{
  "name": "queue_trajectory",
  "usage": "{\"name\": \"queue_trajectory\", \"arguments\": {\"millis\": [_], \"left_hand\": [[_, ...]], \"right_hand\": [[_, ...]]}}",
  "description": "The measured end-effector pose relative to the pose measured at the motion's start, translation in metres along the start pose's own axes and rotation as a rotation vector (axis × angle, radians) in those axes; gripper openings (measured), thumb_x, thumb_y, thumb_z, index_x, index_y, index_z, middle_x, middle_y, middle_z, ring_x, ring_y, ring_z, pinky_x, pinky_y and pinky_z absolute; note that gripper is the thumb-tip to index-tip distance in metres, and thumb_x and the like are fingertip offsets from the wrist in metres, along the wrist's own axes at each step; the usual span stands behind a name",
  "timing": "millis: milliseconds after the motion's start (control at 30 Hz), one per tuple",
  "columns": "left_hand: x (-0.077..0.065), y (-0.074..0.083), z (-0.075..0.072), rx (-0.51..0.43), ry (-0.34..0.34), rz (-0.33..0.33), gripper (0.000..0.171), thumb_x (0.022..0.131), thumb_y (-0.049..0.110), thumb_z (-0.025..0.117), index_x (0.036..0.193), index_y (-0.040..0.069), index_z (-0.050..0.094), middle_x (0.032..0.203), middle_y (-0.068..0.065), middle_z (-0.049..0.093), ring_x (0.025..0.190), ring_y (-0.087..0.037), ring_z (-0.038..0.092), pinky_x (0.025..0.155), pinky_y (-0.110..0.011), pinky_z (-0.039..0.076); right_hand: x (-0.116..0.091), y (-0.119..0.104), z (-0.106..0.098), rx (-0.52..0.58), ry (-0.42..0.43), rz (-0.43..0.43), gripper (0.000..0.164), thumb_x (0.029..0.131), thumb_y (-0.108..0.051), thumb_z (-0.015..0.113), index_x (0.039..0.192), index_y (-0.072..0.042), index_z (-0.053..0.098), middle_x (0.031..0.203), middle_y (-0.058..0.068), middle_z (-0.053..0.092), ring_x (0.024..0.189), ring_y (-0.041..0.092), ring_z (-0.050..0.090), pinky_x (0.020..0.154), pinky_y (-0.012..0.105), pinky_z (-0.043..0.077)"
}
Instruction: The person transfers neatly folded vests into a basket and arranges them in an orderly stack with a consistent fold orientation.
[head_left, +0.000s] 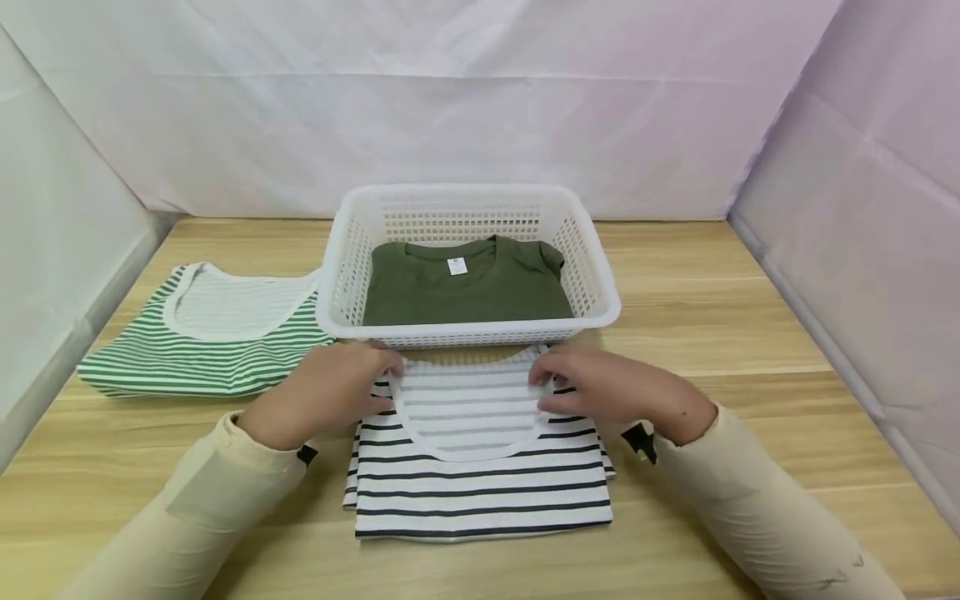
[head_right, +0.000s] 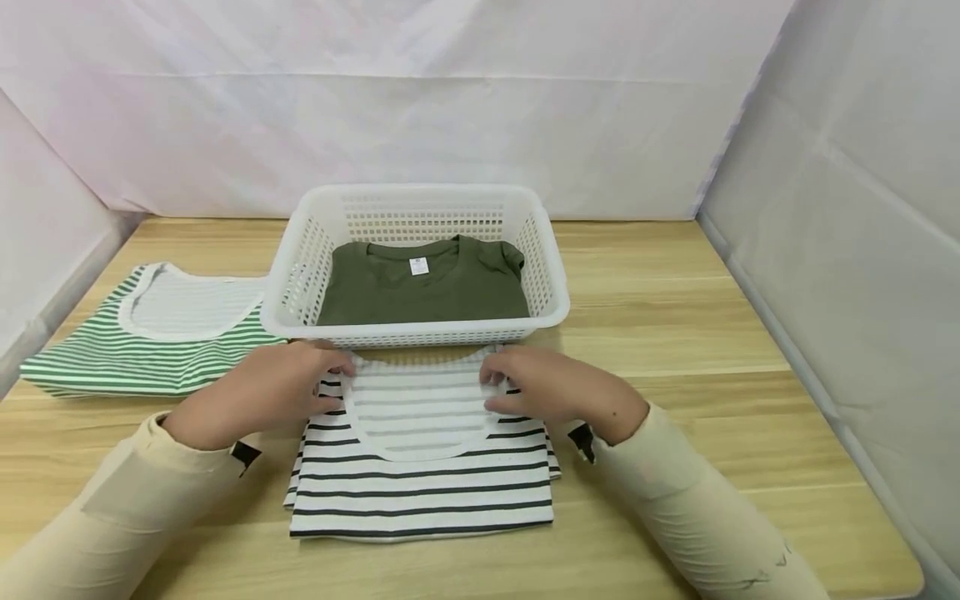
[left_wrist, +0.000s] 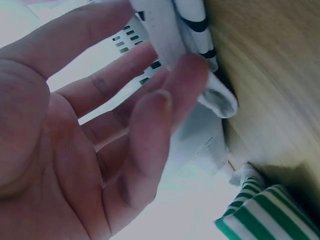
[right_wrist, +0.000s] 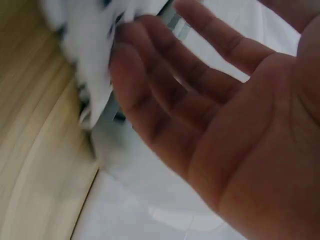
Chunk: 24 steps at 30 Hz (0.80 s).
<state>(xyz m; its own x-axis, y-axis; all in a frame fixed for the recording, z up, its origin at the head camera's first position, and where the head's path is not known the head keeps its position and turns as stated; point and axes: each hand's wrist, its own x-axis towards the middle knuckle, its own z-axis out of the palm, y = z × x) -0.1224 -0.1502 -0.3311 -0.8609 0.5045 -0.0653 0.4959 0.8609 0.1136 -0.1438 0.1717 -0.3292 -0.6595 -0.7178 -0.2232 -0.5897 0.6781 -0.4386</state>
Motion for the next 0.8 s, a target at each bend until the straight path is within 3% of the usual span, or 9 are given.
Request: {"name": "queue_trajectory", "arguments": {"millis": [100,233,500,800], "left_hand": [[-0.003,0.002,-0.001,0.049,0.038,0.012,0.035,0.073,0.028,0.076,0.104,0.017,0.065,0.099,0.001,0.067,0.082,-0.022,0.064,0.059,-0.038,0.048],[-0.004,0.003,-0.001,0.09,0.058,0.006,0.032,0.07,0.03,0.077,0.097,0.016,0.065,0.087,-0.001,0.066,0.073,-0.022,0.063,0.052,-0.038,0.046],[0.0,0.003,0.0,0.107,-0.008,-0.038,0.033,0.068,0.035,0.076,0.091,0.016,0.065,0.071,0.002,0.058,0.059,-0.015,0.052,0.042,-0.031,0.035],[0.001,0.004,0.003,0.119,-0.039,-0.048,0.038,0.068,0.038,0.078,0.095,0.014,0.066,0.074,0.001,0.061,0.059,-0.015,0.054,0.044,-0.033,0.038]], "right_hand": [[-0.002,0.006,-0.003,-0.044,0.031,0.041,0.026,0.087,-0.027,0.063,0.109,-0.014,0.06,0.105,0.001,0.057,0.093,0.015,0.054,0.08,0.03,0.046],[-0.004,0.009,-0.006,-0.106,0.055,0.089,0.031,0.086,-0.027,0.064,0.113,-0.013,0.06,0.114,0.005,0.056,0.101,0.018,0.052,0.085,0.034,0.045],[-0.005,0.015,-0.003,-0.169,0.046,0.16,0.054,0.08,-0.027,0.071,0.125,-0.004,0.055,0.131,0.015,0.05,0.12,0.027,0.048,0.096,0.043,0.042],[-0.001,0.017,0.005,-0.261,0.077,0.198,0.059,0.074,-0.031,0.074,0.125,-0.008,0.055,0.128,0.013,0.049,0.108,0.025,0.053,0.084,0.043,0.048]]}}
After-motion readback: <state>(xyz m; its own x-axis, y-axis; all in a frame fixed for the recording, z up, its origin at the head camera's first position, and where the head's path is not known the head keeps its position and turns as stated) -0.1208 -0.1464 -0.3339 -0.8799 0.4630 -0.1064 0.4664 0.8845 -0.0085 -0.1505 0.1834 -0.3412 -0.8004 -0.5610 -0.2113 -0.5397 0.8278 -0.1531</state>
